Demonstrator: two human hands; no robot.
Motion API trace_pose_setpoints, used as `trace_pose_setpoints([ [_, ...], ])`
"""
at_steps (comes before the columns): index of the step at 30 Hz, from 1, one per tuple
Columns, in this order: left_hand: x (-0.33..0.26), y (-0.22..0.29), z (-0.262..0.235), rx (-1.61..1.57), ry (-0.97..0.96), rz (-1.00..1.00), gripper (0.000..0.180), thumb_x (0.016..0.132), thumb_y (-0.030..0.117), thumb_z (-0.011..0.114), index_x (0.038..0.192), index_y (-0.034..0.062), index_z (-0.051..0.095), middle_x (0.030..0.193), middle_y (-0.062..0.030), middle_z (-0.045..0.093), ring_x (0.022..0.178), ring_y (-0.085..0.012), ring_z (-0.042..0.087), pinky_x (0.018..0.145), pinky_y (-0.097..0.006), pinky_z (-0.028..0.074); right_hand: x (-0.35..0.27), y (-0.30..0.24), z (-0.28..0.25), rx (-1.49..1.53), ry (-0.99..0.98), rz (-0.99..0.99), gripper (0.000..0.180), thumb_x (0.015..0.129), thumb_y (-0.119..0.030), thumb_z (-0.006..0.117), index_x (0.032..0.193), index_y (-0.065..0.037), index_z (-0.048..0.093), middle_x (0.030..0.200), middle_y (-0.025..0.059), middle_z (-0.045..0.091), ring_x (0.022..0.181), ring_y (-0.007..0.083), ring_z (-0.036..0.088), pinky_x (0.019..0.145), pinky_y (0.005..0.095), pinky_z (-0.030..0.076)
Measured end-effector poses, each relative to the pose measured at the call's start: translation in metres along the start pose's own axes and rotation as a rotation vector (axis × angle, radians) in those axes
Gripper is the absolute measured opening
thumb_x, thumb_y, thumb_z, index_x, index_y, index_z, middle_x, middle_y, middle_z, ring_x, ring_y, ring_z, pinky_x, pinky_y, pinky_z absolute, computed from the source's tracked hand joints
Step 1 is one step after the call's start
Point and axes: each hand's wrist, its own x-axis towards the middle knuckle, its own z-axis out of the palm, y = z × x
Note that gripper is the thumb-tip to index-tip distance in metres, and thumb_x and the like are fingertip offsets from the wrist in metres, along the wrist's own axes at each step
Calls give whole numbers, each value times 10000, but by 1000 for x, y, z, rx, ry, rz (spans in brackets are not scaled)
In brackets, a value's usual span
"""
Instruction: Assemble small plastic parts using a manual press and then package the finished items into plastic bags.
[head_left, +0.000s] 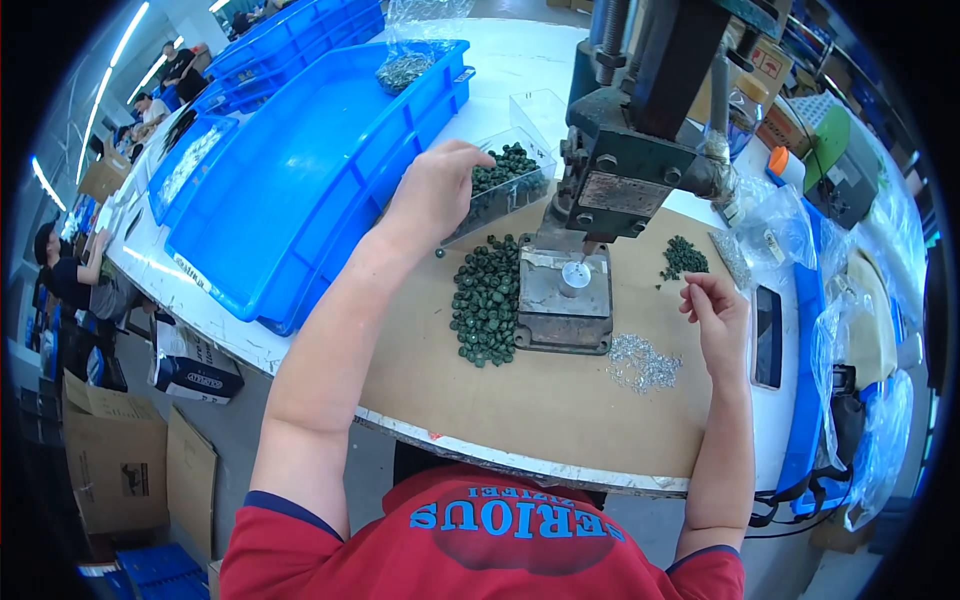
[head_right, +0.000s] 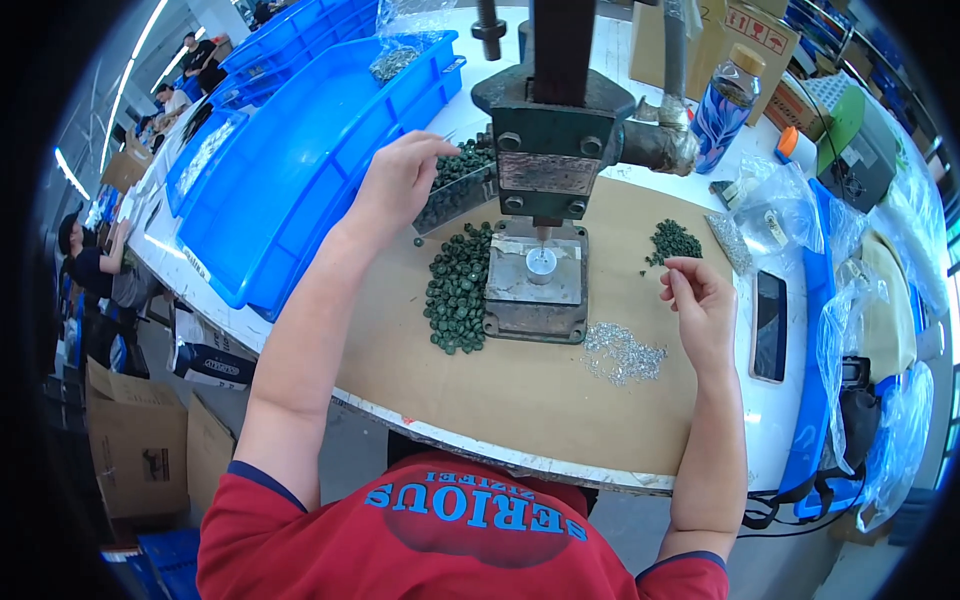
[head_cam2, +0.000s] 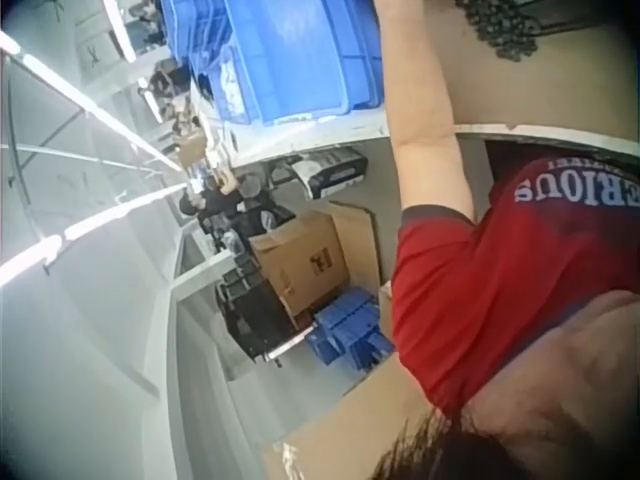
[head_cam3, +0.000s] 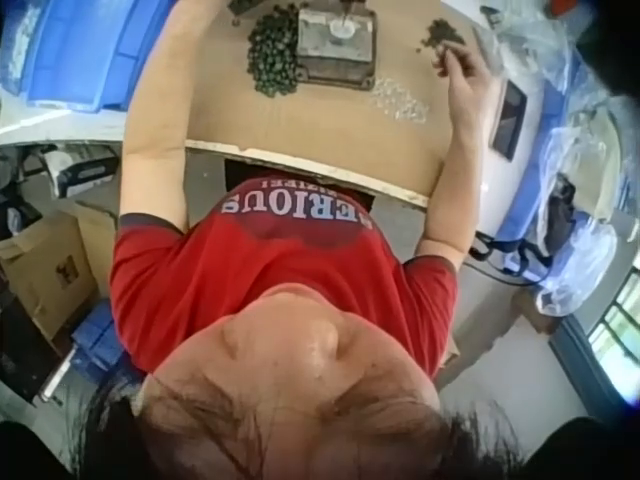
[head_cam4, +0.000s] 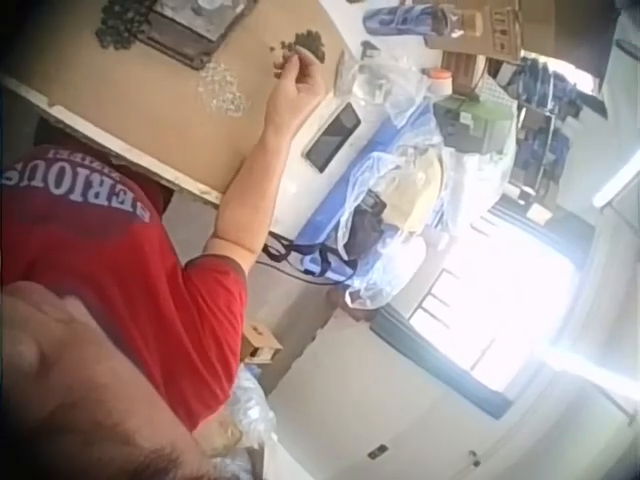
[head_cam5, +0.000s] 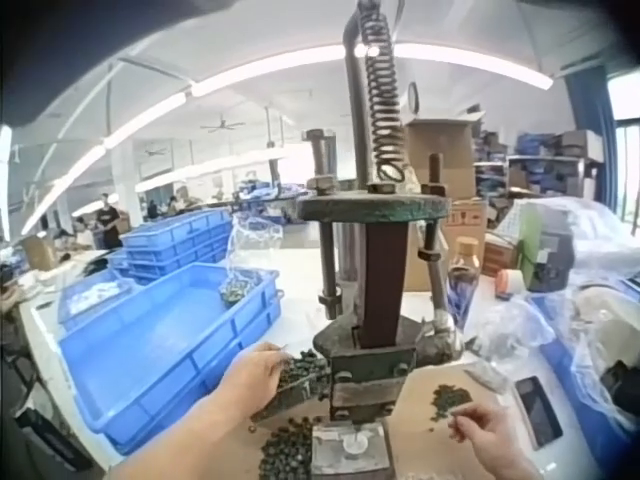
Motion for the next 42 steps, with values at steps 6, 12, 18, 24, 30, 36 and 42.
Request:
trace_pose_setpoints([
  [6,-99,10,-30,127,-67,51,224,756,-47,548,934,42,652,1093,-89,653,896,-274,624,814,-341,500,-28,-25,26,-277,-122,-301,193,816,80,539,974,23,634,785,73,620,627,119,531,573,212,430],
  [12,-144,-25,-40,326,-175,-151,245,743,-41,548,956,32,645,1102,-107,645,978,-289,589,868,-361,475,-58,-37,93,-507,-570,-858,296,747,26,632,1042,4,616,1005,134,607,814,273,590,692,344,493],
  [18,-141,-31,-30,387,-123,-96,254,753,-27,564,990,25,639,1151,-138,613,1036,-315,558,908,-398,450,-69,-32,159,-787,-626,-879,523,811,-232,647,1248,-2,474,1364,296,342,1289,455,323,1078,480,295],
  [24,-105,-30,-21,77,70,-76,427,772,80,672,1182,53,556,1338,-195,461,1174,-355,492,998,-425,397,-63,-15,202,-907,-439,-859,566,821,-310,627,1268,-2,466,1378,328,309,1283,520,291,1072,545,270],
  [30,-72,-49,5,123,125,-64,378,765,117,699,1106,50,553,1358,-237,428,1237,-387,437,1015,-425,380,-43,-6,232,-1073,-246,-785,545,834,-343,600,1262,-25,487,1360,313,345,1240,529,335,1005,582,310],
  [36,-72,-53,17,139,187,-50,322,726,120,731,987,37,561,1335,-265,424,1211,-405,444,997,-446,386,-21,-6,253,-1176,-94,-735,427,844,-353,577,1159,-66,561,1239,251,473,1083,480,459,879,547,386],
  [42,-74,-59,15,234,225,-75,308,711,108,732,960,40,564,1318,-256,436,1158,-399,474,975,-447,397,-7,-12,257,-1179,-117,-693,269,820,-297,600,976,-78,617,1018,171,551,852,386,519,722,457,432],
])
